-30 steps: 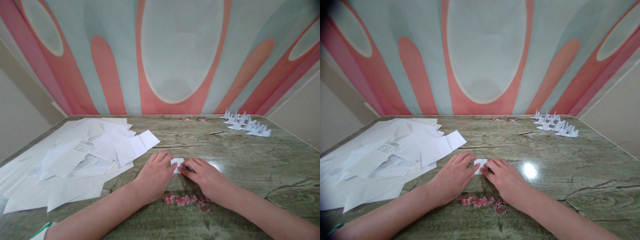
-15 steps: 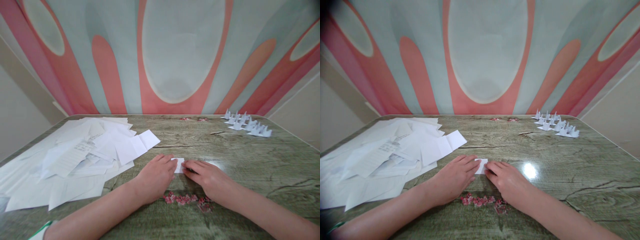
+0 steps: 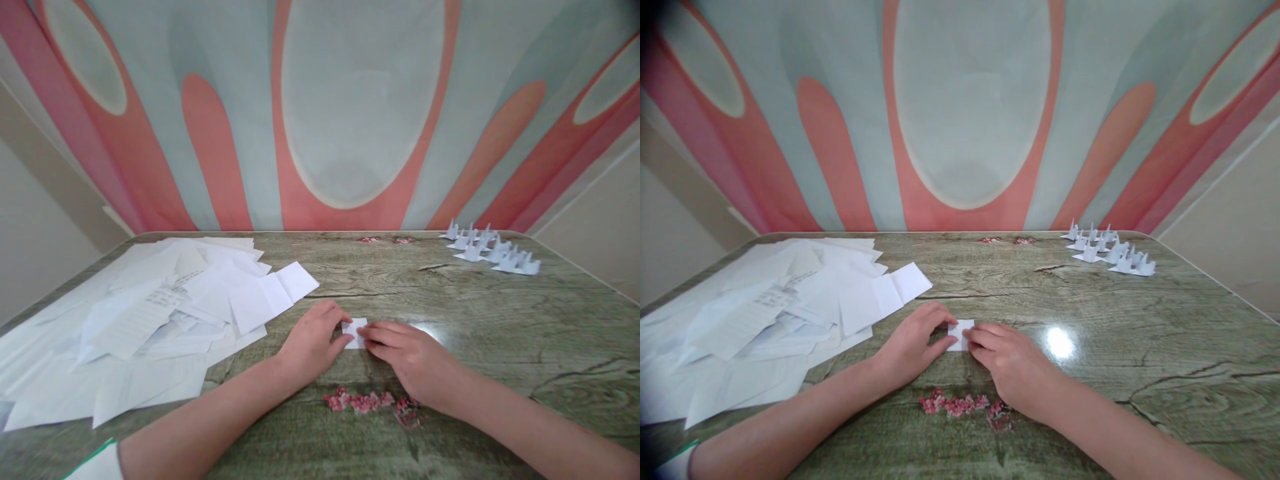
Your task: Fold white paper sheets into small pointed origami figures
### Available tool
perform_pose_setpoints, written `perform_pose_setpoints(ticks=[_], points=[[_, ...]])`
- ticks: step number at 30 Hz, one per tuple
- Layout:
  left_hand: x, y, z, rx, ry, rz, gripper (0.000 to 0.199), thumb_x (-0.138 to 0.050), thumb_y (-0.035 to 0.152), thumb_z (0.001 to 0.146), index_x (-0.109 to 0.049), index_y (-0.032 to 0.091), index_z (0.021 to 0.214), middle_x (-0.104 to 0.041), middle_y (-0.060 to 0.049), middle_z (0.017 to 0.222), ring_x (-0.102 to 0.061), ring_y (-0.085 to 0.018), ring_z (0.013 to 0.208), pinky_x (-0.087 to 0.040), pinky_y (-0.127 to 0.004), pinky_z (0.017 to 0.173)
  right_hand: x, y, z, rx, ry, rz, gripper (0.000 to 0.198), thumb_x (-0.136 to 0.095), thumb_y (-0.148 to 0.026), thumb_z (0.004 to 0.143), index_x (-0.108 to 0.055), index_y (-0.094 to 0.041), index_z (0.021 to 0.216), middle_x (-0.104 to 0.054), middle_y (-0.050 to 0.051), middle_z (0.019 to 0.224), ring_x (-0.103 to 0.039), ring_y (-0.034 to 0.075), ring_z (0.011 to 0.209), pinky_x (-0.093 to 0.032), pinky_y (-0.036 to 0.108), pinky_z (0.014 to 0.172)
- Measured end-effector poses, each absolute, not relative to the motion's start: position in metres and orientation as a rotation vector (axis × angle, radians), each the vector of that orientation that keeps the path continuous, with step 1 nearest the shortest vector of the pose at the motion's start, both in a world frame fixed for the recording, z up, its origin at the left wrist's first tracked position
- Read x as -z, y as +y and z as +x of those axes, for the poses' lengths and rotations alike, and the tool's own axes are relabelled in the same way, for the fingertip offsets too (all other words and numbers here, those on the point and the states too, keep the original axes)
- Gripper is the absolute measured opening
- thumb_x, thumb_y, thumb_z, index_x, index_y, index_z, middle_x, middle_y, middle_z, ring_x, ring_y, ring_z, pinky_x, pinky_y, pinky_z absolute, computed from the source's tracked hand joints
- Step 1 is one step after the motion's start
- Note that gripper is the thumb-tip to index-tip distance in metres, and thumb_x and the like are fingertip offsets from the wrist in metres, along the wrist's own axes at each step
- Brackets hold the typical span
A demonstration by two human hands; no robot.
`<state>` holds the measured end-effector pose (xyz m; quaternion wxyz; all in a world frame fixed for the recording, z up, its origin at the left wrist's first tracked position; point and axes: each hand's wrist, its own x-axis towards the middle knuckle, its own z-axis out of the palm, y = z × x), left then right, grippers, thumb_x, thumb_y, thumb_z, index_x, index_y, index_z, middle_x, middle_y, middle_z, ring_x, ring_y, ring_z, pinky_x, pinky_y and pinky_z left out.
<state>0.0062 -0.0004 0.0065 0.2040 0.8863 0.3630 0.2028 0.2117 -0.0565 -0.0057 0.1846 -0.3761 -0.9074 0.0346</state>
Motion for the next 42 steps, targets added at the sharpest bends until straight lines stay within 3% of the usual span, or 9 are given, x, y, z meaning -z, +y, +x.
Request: perform_pose_setpoints(ticks=[6,18,25,32,42], points=[[-0.007,0.001,0.009,-0.497,1.091,2.378,0.009,-0.061,0.021,0.076,-0.056,0.017,0.083,-0.055,-0.003,0.087,-0.052,-0.018,0.087,-0.042,-0.031,0.080,0.002,-0.049,0.215,-0.141,-2.533,-0.969,0.032,-0.040,-0.004,0.080,-0.065,-0.015,0.096,-0.065,0.008,0.105,-0.056,0.019,0.095,-0.045,0.037,0.084],[-0.008,0.011,0.014,-0.435,1.103,2.371,0.004,-0.056,0.021,0.077,-0.057,0.018,0.075,-0.057,-0.001,0.076,-0.053,-0.016,0.077,-0.041,-0.026,0.068,0.001,-0.047,0.217,-0.186,-2.539,-0.970,0.035,-0.037,-0.004,0.081,-0.064,-0.016,0.099,-0.065,0.007,0.104,-0.055,0.019,0.096,-0.045,0.037,0.084],[-0.008,0.006,0.018,-0.464,1.151,2.416,0.003,-0.054,0.021,0.078,-0.056,0.018,0.080,-0.058,0.000,0.076,-0.053,-0.016,0.077,-0.041,-0.027,0.070,0.007,-0.050,0.216,-0.096,-2.591,-0.971,0.033,-0.040,-0.008,0.085,-0.058,-0.015,0.111,-0.062,0.009,0.109,-0.053,0.020,0.099,-0.044,0.039,0.087],[-0.003,0.004,0.017,-0.511,1.152,2.416,0.013,-0.054,0.021,0.079,-0.053,0.020,0.092,-0.056,0.000,0.075,-0.053,-0.018,0.078,-0.042,-0.030,0.072,0.007,-0.054,0.208,-0.045,-2.665,-1.046,0.039,-0.045,-0.004,0.079,-0.053,-0.011,0.117,-0.059,0.012,0.106,-0.049,0.022,0.104,-0.046,0.038,0.087],[-0.008,0.011,0.006,-0.567,0.972,2.450,0.017,-0.058,0.021,0.078,-0.059,0.019,0.094,-0.054,-0.005,0.094,-0.050,-0.019,0.092,-0.040,-0.033,0.085,0.004,-0.060,0.208,0.012,-2.652,-1.074,0.042,-0.042,0.001,0.075,-0.055,-0.011,0.114,-0.058,0.014,0.111,-0.051,0.024,0.106,-0.047,0.040,0.088]])
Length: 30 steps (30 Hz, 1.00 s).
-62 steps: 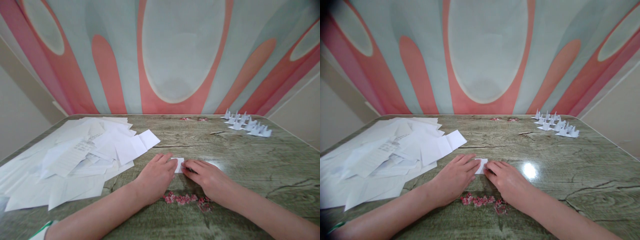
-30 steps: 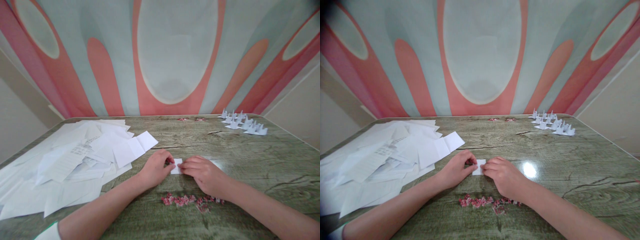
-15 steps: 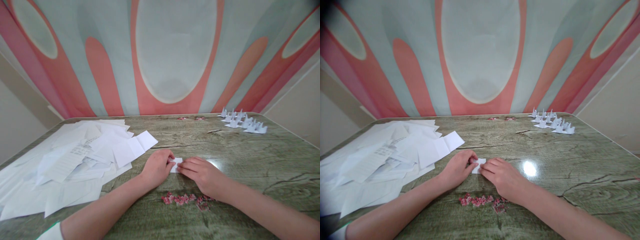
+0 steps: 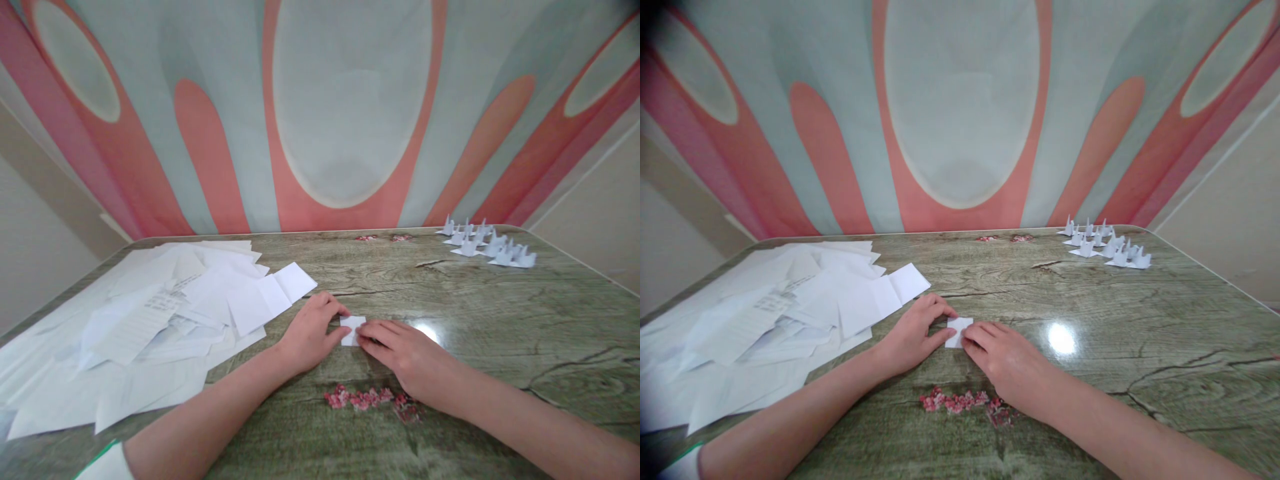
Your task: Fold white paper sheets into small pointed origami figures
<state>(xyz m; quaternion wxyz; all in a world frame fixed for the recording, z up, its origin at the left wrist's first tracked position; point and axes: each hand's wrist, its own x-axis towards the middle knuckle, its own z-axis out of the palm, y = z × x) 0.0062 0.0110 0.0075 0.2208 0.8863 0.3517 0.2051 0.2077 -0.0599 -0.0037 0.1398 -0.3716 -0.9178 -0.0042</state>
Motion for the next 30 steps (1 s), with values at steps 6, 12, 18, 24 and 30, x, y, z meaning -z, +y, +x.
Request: perform_pose_setpoints(ticks=[6,12,18,24,30], points=[[-0.011,0.011,0.008,-0.516,1.024,2.406,0.023,-0.065,0.028,0.073,-0.059,0.018,0.093,-0.052,-0.004,0.091,-0.050,-0.020,0.091,-0.041,-0.034,0.084,0.004,-0.063,0.209,0.011,-2.613,-1.067,0.038,-0.041,-0.001,0.078,-0.058,-0.009,0.111,-0.058,0.013,0.116,-0.053,0.023,0.108,-0.046,0.037,0.093],[-0.010,0.010,0.008,-0.498,1.044,2.389,0.024,-0.068,0.032,0.070,-0.059,0.018,0.087,-0.053,-0.004,0.090,-0.050,-0.021,0.091,-0.040,-0.035,0.083,0.005,-0.060,0.214,-0.124,-2.448,-1.002,0.037,-0.038,-0.001,0.078,-0.064,-0.014,0.101,-0.064,0.009,0.107,-0.056,0.019,0.104,-0.048,0.035,0.090],[-0.007,0.009,0.008,-0.533,1.047,2.380,0.025,-0.068,0.033,0.070,-0.055,0.018,0.084,-0.055,-0.003,0.086,-0.052,-0.019,0.083,-0.042,-0.032,0.075,0.005,-0.061,0.218,-0.216,-2.351,-1.002,0.035,-0.045,-0.005,0.071,-0.065,-0.019,0.097,-0.061,0.007,0.112,-0.058,0.019,0.097,-0.048,0.038,0.086],[-0.007,0.002,0.010,-0.564,1.010,2.107,0.025,-0.066,0.026,0.072,-0.048,0.018,0.088,-0.057,0.002,0.075,-0.053,-0.012,0.066,-0.042,-0.024,0.061,0.007,-0.060,0.213,-0.419,-1.986,-1.265,0.023,-0.056,-0.021,0.077,-0.056,-0.019,0.100,-0.062,0.007,0.096,-0.058,0.018,0.087,-0.049,0.032,0.076],[-0.008,-0.004,0.013,-0.645,0.898,1.936,0.033,-0.062,0.021,0.075,-0.045,0.019,0.104,-0.058,0.003,0.075,-0.052,-0.010,0.064,-0.041,-0.021,0.058,0.004,-0.057,0.211,-0.603,-1.992,-1.369,0.014,-0.052,-0.031,0.085,-0.060,-0.020,0.083,-0.060,0.000,0.072,-0.054,0.014,0.069,-0.042,0.026,0.065]])
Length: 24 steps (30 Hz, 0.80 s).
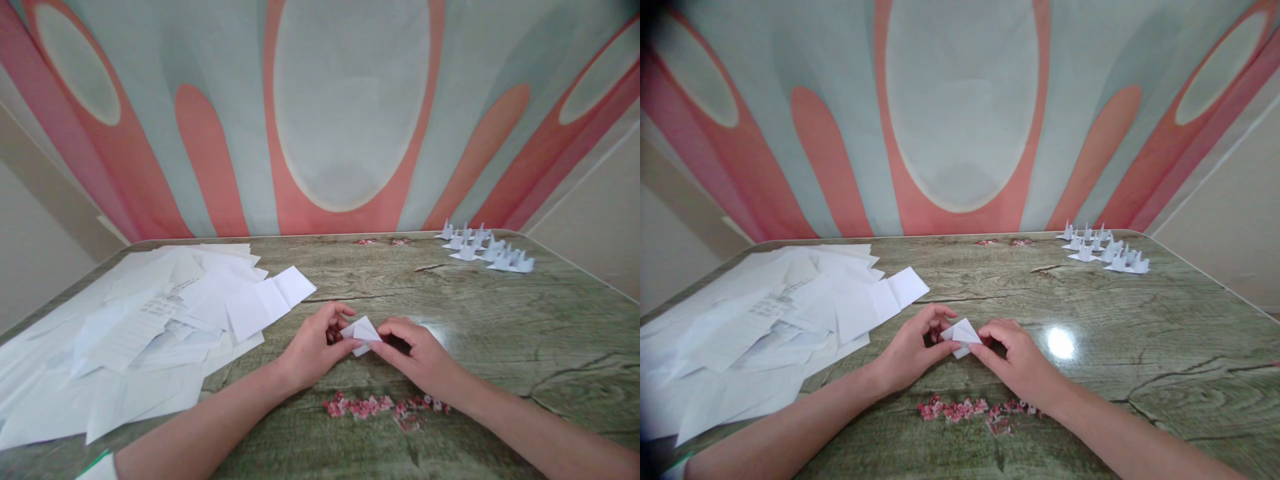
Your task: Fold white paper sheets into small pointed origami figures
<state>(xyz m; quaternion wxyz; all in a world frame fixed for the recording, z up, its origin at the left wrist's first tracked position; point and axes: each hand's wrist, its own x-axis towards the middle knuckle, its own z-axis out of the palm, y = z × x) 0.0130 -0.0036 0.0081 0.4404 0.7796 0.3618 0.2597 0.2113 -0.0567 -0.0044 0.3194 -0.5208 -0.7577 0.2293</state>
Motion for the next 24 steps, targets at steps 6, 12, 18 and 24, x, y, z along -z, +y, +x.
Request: perform_pose_setpoints(ticks=[6,12,18,24], points=[[-0.0109,-0.0052,0.0128,-0.652,0.881,2.079,0.023,-0.065,0.029,0.074,-0.057,0.019,0.092,-0.062,-0.001,0.084,-0.055,-0.014,0.077,-0.043,-0.025,0.069,0.0028,-0.0591,0.2119,-0.485,-2.047,-1.283,0.022,-0.049,-0.026,0.087,-0.059,-0.019,0.070,-0.056,-0.001,0.062,-0.052,0.013,0.064,-0.038,0.027,0.065],[-0.0074,-0.0043,0.0108,-0.797,0.782,2.356,0.008,-0.055,0.013,0.079,-0.061,0.018,0.079,-0.062,-0.002,0.078,-0.055,-0.015,0.080,-0.041,-0.029,0.075,0.0051,-0.0594,0.2127,-0.167,-2.111,-1.179,0.013,-0.051,-0.019,0.085,-0.062,-0.019,0.079,-0.063,0.002,0.072,-0.053,0.015,0.069,-0.036,0.031,0.067],[-0.0104,-0.0063,0.0061,-0.847,0.690,2.610,0.013,-0.051,0.010,0.078,-0.059,0.020,0.083,-0.064,-0.002,0.087,-0.055,-0.017,0.084,-0.038,-0.031,0.077,0.0028,-0.0590,0.2149,0.108,-2.158,-1.013,0.012,-0.056,-0.013,0.081,-0.063,-0.021,0.087,-0.065,0.002,0.077,-0.054,0.014,0.071,-0.037,0.031,0.068],[-0.0149,-0.0090,0.0058,-0.796,0.670,2.697,0.014,-0.055,0.030,0.082,-0.059,0.019,0.090,-0.064,-0.004,0.091,-0.055,-0.018,0.088,-0.038,-0.031,0.079,0.0053,-0.0607,0.2155,0.271,-2.276,-1.058,0.011,-0.054,-0.014,0.082,-0.061,-0.019,0.075,-0.063,0.002,0.073,-0.051,0.016,0.072,-0.035,0.032,0.069]])
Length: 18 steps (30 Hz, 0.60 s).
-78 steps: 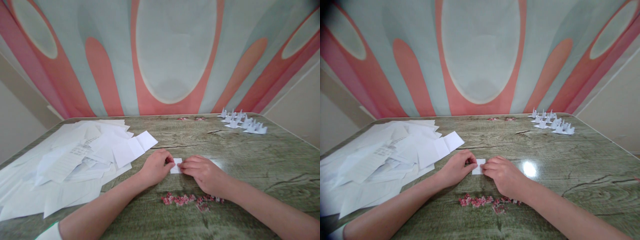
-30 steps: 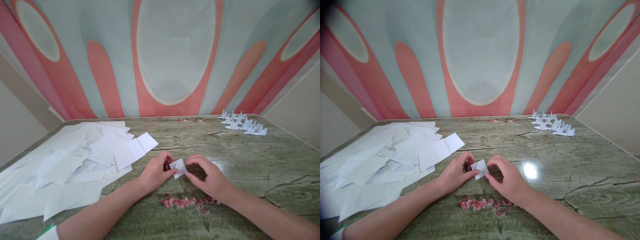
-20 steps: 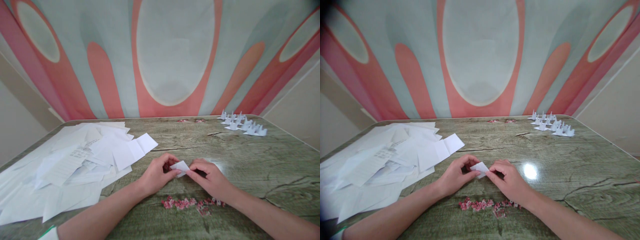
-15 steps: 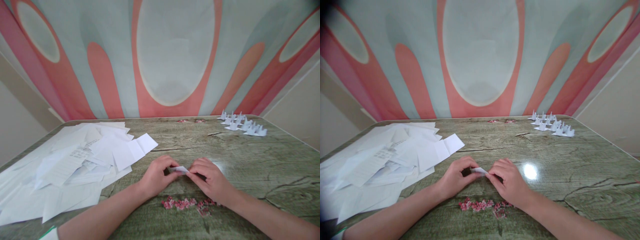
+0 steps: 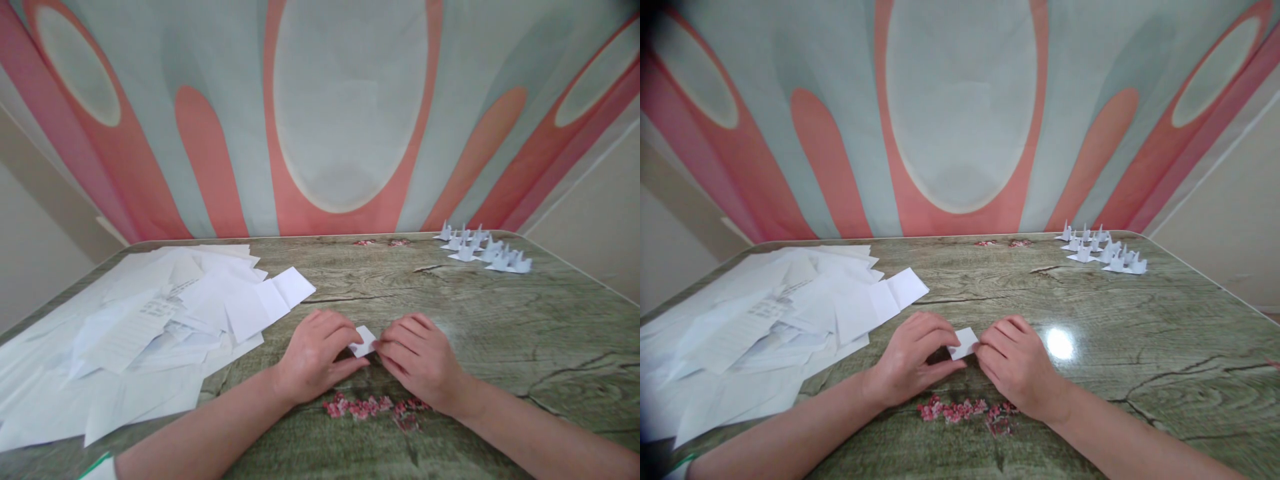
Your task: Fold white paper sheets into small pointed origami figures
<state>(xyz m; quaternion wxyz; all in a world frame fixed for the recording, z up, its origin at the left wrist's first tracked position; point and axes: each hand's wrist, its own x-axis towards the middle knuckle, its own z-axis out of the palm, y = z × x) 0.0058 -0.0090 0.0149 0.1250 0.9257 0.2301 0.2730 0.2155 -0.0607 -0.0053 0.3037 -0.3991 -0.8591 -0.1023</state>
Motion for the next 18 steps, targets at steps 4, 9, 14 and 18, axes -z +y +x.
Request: perform_pose_setpoints(ticks=[4,9,14,18], points=[[-0.0128,-0.0067,0.0067,-0.635,0.656,2.744,0.013,-0.049,0.026,0.086,-0.059,0.018,0.083,-0.063,-0.003,0.083,-0.055,-0.016,0.084,-0.038,-0.029,0.078,0.0119,-0.0581,0.2153,0.234,-2.352,-1.120,0.018,-0.050,-0.015,0.084,-0.060,-0.018,0.070,-0.059,0.002,0.071,-0.049,0.015,0.072,-0.034,0.032,0.070],[-0.0108,-0.0037,0.0076,-0.497,0.631,2.767,0.014,-0.049,0.025,0.086,-0.060,0.018,0.081,-0.061,-0.002,0.081,-0.055,-0.015,0.081,-0.039,-0.027,0.074,0.0109,-0.0596,0.2124,0.085,-2.357,-1.171,0.013,-0.052,-0.016,0.083,-0.061,-0.018,0.074,-0.058,0.003,0.076,-0.048,0.016,0.074,-0.034,0.032,0.068],[-0.0121,-0.0036,0.0070,-0.450,0.615,2.753,0.021,-0.046,0.030,0.088,-0.060,0.017,0.079,-0.059,-0.004,0.081,-0.054,-0.016,0.080,-0.040,-0.027,0.073,0.0075,-0.0629,0.2123,-0.103,-2.361,-1.219,0.014,-0.049,-0.019,0.086,-0.062,-0.019,0.079,-0.058,0.003,0.079,-0.050,0.016,0.076,-0.036,0.033,0.070],[-0.0137,-0.0046,0.0078,-0.446,0.633,2.729,0.021,-0.044,0.027,0.089,-0.060,0.017,0.081,-0.059,-0.004,0.082,-0.054,-0.016,0.080,-0.041,-0.027,0.074,0.0082,-0.0608,0.2144,-0.303,-2.273,-1.241,0.011,-0.052,-0.020,0.085,-0.062,-0.020,0.080,-0.058,0.003,0.081,-0.051,0.016,0.078,-0.038,0.033,0.072]])
